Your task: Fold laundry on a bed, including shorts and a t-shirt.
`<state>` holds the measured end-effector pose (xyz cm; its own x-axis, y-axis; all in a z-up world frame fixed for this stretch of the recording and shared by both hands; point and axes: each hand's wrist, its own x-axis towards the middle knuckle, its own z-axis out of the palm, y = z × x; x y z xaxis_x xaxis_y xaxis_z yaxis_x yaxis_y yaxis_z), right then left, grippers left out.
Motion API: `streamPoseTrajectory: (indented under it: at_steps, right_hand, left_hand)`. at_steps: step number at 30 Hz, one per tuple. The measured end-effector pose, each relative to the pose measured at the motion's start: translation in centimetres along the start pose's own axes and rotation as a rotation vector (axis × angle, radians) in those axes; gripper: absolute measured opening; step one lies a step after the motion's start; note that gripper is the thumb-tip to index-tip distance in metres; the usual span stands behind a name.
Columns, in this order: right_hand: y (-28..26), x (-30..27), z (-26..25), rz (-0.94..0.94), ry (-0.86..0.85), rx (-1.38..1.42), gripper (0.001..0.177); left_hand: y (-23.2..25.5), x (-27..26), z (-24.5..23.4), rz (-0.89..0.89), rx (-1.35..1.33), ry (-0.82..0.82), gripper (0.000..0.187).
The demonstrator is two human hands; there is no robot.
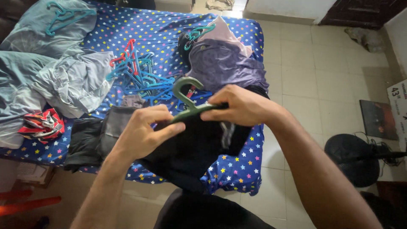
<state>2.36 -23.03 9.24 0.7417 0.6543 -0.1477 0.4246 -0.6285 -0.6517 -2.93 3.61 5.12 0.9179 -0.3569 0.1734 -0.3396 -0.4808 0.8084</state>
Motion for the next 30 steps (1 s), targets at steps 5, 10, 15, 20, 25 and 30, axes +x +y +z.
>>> streamPoseTrajectory:
  at_steps: [5,10,15,20,25,30]
  right_hand:
    - [2.7,-3.0,2.0,0.249,0.014,0.103,0.054]
    - [6.3,-5.9,5.8,0.523,0.128,0.264,0.056]
    - [8.0,-8.5,9.2,0.724,0.257,0.540,0.051]
    - [12.4,-10.5,12.7,0.532,0.451,0.767,0.039]
    - [12.6,-9.8,14.3,0.387,0.787,0.982,0.029]
    - [16.4,-8.1,16.7,0.440,1.002,1.473,0.024]
  left_hand:
    - [-3.6,-0.5,0.9,0.083,0.027,-0.078,0.021]
    - [-5.2,-1.3,3.0,-0.011,0.064,-0.050,0.021]
    - [-5.3,-1.2,4.0,-0.008,0.228,0.050,0.017]
    - [-7.8,-2.0,4.7,-0.015,0.241,0.046,0.017]
    - [-7.4,-3.8,7.2,0.081,0.028,-0.156,0.019]
    - [-4.0,-5.9,10.7,0.070,-0.233,-0.393,0.023]
